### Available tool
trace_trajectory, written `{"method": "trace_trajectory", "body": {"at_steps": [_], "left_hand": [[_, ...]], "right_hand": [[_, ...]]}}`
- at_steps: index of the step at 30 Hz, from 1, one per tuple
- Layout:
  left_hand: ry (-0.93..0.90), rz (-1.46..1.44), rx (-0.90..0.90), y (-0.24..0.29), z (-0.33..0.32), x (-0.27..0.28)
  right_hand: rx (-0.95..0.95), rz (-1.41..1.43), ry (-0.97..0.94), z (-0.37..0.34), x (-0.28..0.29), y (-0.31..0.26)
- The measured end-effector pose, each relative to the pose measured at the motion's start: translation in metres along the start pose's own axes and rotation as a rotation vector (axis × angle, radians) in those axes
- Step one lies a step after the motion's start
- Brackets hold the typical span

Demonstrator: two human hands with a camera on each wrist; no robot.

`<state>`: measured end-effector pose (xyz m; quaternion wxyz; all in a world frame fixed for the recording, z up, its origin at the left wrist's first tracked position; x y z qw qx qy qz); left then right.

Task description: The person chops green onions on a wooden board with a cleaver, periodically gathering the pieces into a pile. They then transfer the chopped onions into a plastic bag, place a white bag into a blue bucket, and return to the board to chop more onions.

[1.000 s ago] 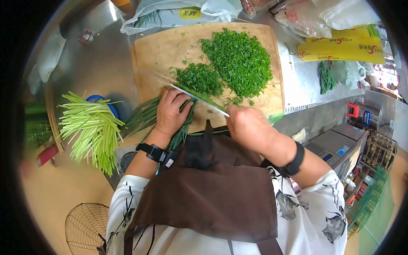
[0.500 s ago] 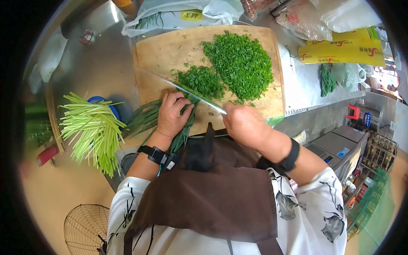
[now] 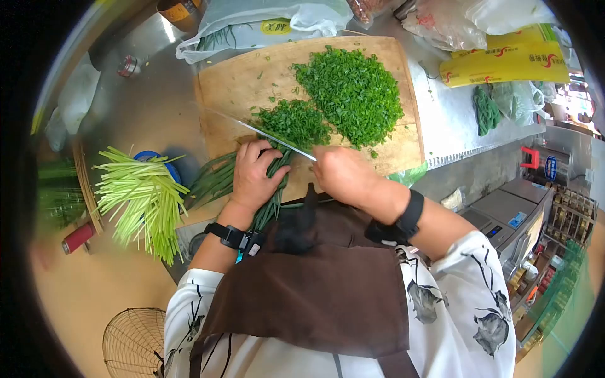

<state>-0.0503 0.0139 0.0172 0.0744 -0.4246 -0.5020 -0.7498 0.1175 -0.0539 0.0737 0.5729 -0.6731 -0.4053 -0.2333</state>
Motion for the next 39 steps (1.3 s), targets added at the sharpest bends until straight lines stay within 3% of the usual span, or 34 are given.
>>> {"method": "trace_trajectory", "body": {"at_steps": [3,7,11,16,23,26,29,30,33,37,39], "left_hand": [[0.026,-0.041,0.004,-0.004,-0.005,-0.003],[0.045,-0.009,-0.034,-0.004,-0.005,-0.002],[0.052,-0.015,-0.042,-0.004,-0.006,-0.003],[0.041,-0.037,-0.036,0.002,-0.008,-0.003],[0.028,-0.052,-0.087,0.005,0.013,-0.014],[0.021,-0.057,-0.107,0.009,0.038,-0.026],[0.038,-0.06,-0.104,0.013,0.058,-0.036],[0.046,-0.058,-0.095,0.014,0.06,-0.036],[0.013,-0.031,-0.069,0.014,0.058,-0.034],[-0.024,-0.024,-0.054,0.013,0.055,-0.029],[-0.016,-0.039,-0.048,0.011,0.055,-0.031]], "right_hand": [[-0.072,-0.018,-0.062,-0.025,0.024,-0.012],[-0.026,-0.11,-0.133,-0.044,0.039,-0.026],[-0.053,-0.089,-0.194,-0.026,0.004,-0.007],[0.009,0.004,-0.041,0.01,-0.012,0.004],[-0.229,0.318,0.163,-0.01,0.021,0.079],[-0.503,0.577,0.156,-0.024,0.043,0.104],[-0.521,0.483,0.2,-0.03,0.053,0.119],[-0.388,0.292,0.252,-0.029,0.052,0.123],[-0.356,-0.083,0.259,-0.032,0.048,0.124],[-0.413,-0.282,0.27,-0.031,0.043,0.11],[-0.152,-0.562,0.497,-0.027,0.048,0.091]]}}
Point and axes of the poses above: each hand's wrist, its own z-axis towards the middle knuckle, its own x-axis out of the back of the hand, y = z × x, the point moved 4 cm from there along z, towards the middle knuckle, and after that the axes turned 11 degrees about x, right-handed, at the moved point
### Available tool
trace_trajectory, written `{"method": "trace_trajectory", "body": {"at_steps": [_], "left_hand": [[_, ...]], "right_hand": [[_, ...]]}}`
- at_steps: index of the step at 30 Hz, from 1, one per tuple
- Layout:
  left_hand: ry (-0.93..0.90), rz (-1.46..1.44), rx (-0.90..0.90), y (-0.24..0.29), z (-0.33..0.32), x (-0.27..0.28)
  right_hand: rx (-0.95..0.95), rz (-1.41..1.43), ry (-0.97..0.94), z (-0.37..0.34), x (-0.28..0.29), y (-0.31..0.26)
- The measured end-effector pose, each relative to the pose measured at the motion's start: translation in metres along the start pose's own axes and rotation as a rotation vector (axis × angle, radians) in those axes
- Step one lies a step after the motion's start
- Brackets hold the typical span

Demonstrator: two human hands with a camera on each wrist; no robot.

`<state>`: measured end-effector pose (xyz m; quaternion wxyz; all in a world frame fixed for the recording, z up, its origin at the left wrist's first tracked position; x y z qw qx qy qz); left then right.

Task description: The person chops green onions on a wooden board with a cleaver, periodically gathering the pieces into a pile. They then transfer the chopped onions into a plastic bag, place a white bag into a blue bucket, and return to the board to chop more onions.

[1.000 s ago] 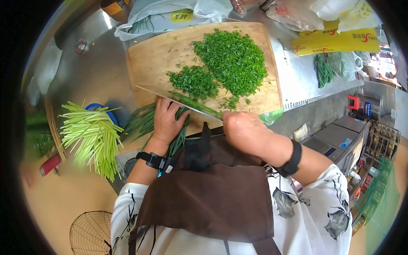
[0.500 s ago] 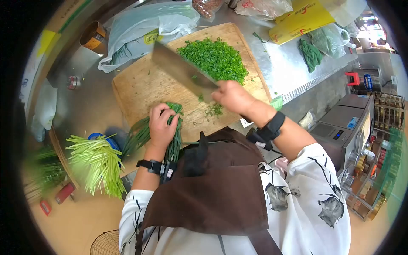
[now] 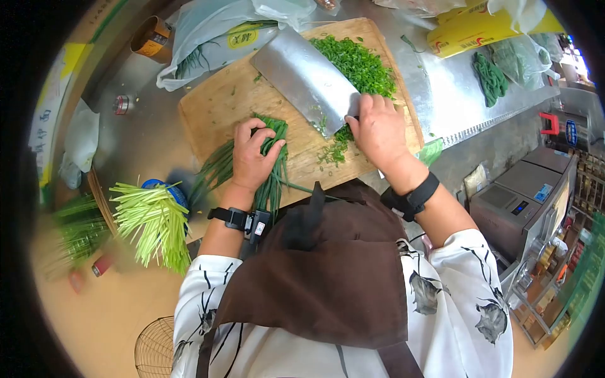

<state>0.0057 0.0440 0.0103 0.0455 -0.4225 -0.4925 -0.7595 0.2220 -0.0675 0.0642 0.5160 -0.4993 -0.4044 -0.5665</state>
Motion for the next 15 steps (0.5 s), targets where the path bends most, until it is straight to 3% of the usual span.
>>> {"method": "trace_trajectory", "body": {"at_steps": [1,2,6,9,11,15], "left_hand": [[0.01,-0.005,0.0,-0.001,-0.001,-0.002],[0.021,-0.009,0.002,-0.002,-0.002,-0.003],[0.027,-0.038,0.008,-0.004,-0.003,-0.004],[0.015,-0.056,0.029,-0.005,-0.002,-0.003],[-0.009,-0.062,0.043,-0.01,-0.003,-0.003],[-0.192,-0.113,0.006,0.003,0.011,0.022]], "right_hand": [[0.122,-0.099,0.156,0.002,0.008,-0.011],[0.124,0.003,0.136,0.003,0.011,-0.021],[-0.002,0.763,-0.283,0.004,-0.02,-0.08],[-0.079,0.809,-0.299,0.02,-0.061,-0.1],[-0.201,0.877,-0.413,0.024,-0.076,-0.105],[-0.282,0.978,-0.437,0.022,-0.094,-0.105]]}}
Point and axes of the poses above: each hand's wrist, its own z-axis towards the middle knuckle, its own x-axis out of the back of the hand, y = z × x, the point moved 4 cm from there along z, towards the middle knuckle, and after that the axes turned 11 degrees about x, right-handed, at the moved point
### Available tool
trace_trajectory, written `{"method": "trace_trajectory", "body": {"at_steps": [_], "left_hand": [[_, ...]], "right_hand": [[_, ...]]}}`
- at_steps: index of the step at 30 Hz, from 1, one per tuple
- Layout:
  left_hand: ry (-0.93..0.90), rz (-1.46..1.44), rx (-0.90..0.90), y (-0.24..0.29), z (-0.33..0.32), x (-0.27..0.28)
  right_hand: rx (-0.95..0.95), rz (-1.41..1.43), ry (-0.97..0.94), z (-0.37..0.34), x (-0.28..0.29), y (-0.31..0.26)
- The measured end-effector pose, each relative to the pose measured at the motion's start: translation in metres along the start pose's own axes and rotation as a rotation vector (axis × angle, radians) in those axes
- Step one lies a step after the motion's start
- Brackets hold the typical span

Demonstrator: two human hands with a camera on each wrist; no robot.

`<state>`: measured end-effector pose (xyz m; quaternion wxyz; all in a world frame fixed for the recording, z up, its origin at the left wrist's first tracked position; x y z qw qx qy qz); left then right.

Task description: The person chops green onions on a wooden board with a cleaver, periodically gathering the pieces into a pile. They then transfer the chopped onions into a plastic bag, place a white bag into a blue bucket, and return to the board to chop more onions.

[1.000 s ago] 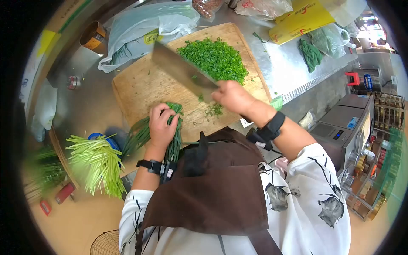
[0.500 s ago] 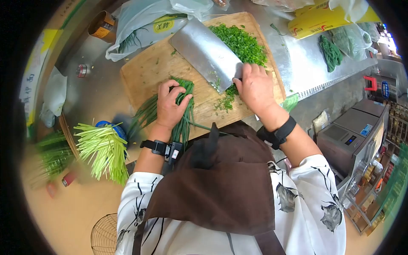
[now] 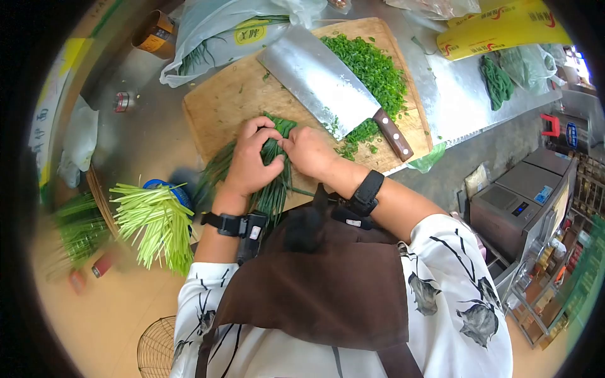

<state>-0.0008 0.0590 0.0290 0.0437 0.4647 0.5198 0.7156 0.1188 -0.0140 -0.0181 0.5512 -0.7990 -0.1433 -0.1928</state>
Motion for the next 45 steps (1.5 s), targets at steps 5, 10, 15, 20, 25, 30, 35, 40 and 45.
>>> {"method": "trace_trajectory", "body": {"at_steps": [5,10,15,20,25,30,35,40,45], "left_hand": [[-0.062,-0.25,0.269,-0.033,0.007,0.003],[0.131,-0.124,0.111,-0.03,0.006,0.002],[0.069,-0.12,0.171,-0.028,-0.002,-0.002],[0.108,-0.209,0.169,-0.026,-0.007,-0.005],[0.113,-0.202,0.197,-0.023,-0.012,-0.014],[0.169,-0.095,0.138,-0.02,-0.015,-0.025],[0.245,0.016,0.037,-0.01,-0.014,-0.028],[0.225,0.095,0.012,-0.007,-0.015,-0.029],[0.223,0.166,0.005,-0.001,-0.012,-0.028]], "right_hand": [[-0.134,0.042,0.02,-0.001,0.002,-0.01],[-0.245,0.239,0.069,-0.006,0.002,-0.013],[-0.294,0.42,0.207,-0.007,0.002,-0.018],[-0.282,0.618,0.217,-0.002,-0.006,-0.014],[-0.255,0.77,0.179,-0.008,-0.009,-0.002],[-0.311,1.135,0.147,-0.023,-0.006,0.003],[-0.083,0.645,0.08,-0.049,0.039,-0.014],[0.269,-0.625,0.517,-0.089,0.124,-0.01],[0.088,-0.656,0.337,-0.091,0.129,0.038]]}}
Point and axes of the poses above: each hand's wrist, its own z-axis towards the middle knuckle, its own x-axis out of the back of the hand, y = z × x, the point moved 4 cm from there along z, towards the middle knuckle, and after that the axes turned 11 degrees about x, right-handed, at the moved point
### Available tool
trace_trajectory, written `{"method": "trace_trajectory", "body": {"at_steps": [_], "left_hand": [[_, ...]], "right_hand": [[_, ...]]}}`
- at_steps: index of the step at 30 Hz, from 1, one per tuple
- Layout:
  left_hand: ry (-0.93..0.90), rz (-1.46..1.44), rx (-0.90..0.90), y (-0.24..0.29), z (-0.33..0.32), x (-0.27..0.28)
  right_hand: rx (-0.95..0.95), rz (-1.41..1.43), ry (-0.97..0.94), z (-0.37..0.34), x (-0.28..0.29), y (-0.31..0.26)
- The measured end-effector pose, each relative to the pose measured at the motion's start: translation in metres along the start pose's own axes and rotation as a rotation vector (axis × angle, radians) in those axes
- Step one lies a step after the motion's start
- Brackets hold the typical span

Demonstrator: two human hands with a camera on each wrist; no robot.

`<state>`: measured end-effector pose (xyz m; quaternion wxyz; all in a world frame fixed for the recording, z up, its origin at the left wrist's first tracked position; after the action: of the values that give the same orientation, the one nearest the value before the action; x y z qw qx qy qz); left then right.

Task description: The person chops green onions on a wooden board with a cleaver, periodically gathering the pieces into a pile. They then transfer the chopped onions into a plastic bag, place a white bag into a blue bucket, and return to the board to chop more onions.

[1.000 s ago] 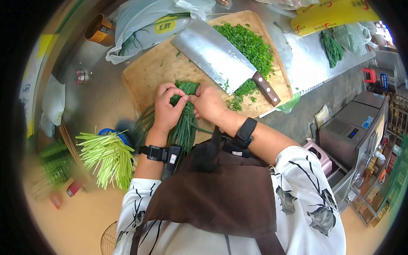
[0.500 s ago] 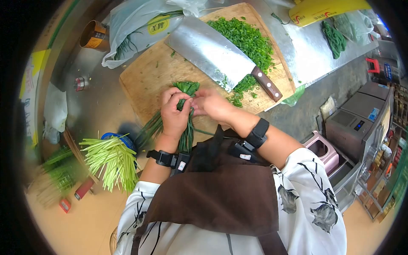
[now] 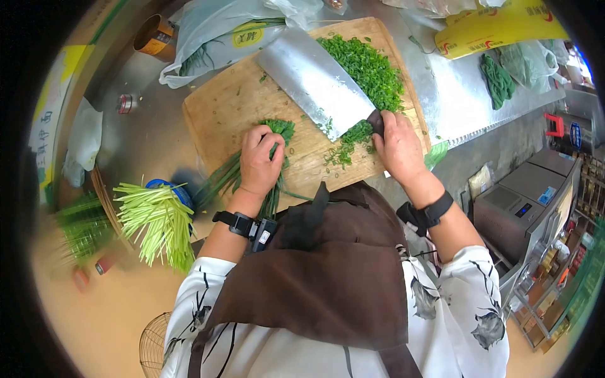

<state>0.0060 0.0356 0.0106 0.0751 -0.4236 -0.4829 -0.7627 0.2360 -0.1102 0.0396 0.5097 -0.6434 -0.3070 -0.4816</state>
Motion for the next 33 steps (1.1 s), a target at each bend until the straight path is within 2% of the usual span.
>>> {"method": "trace_trajectory", "body": {"at_steps": [1,4,5,8,9,12,13,16,19,22,24,27,30,33], "left_hand": [[-0.003,-0.001,-0.003,0.0,0.001,0.0],[-0.009,0.003,-0.002,-0.001,-0.001,0.0],[-0.009,0.007,-0.001,-0.001,0.0,0.0],[-0.009,0.01,0.007,0.0,0.0,-0.001],[-0.008,0.011,0.015,0.0,-0.001,-0.002],[-0.004,-0.007,0.014,0.001,-0.001,-0.001],[-0.008,-0.001,0.018,0.0,-0.001,0.0],[-0.017,0.001,0.002,0.002,-0.001,0.0],[-0.007,0.005,-0.021,0.002,0.0,0.001],[-0.023,0.019,-0.018,0.005,0.003,0.003],[-0.058,0.055,-0.012,0.005,0.005,0.004],[0.025,0.073,-0.071,0.004,0.005,0.003],[-0.04,0.05,-0.018,0.004,0.006,0.004],[-0.04,0.004,0.005,0.0,0.005,0.003]], "right_hand": [[-0.001,0.034,-0.021,0.006,-0.002,0.004],[-0.186,0.481,-0.285,0.021,-0.001,0.015],[-0.354,0.893,-0.343,0.022,-0.003,0.017],[-0.564,1.469,-0.474,0.022,-0.003,0.011],[-0.61,1.542,-0.505,0.025,0.003,0.005],[-0.555,1.558,-0.566,0.031,0.011,-0.006],[-0.577,1.457,-0.486,0.031,0.011,-0.012],[-0.334,1.047,-0.44,0.025,0.019,-0.029],[0.092,0.486,-0.318,0.016,0.036,-0.059],[0.373,0.236,-0.186,0.01,0.041,-0.079],[0.417,0.168,-0.249,0.008,0.044,-0.088],[0.435,0.08,-0.319,0.006,0.048,-0.097],[0.402,0.062,-0.371,0.01,0.043,-0.097],[0.356,0.036,-0.407,0.027,0.001,-0.084]]}}
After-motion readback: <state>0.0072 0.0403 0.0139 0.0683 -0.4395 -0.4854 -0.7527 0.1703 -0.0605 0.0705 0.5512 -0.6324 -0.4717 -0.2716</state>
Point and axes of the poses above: each hand's wrist, its own z-axis towards the middle knuckle, its own x-axis out of the back of the hand, y = z × x, the point moved 4 cm from there along z, towards the middle knuckle, and after that the axes turned 11 degrees about x, right-handed, at the moved point
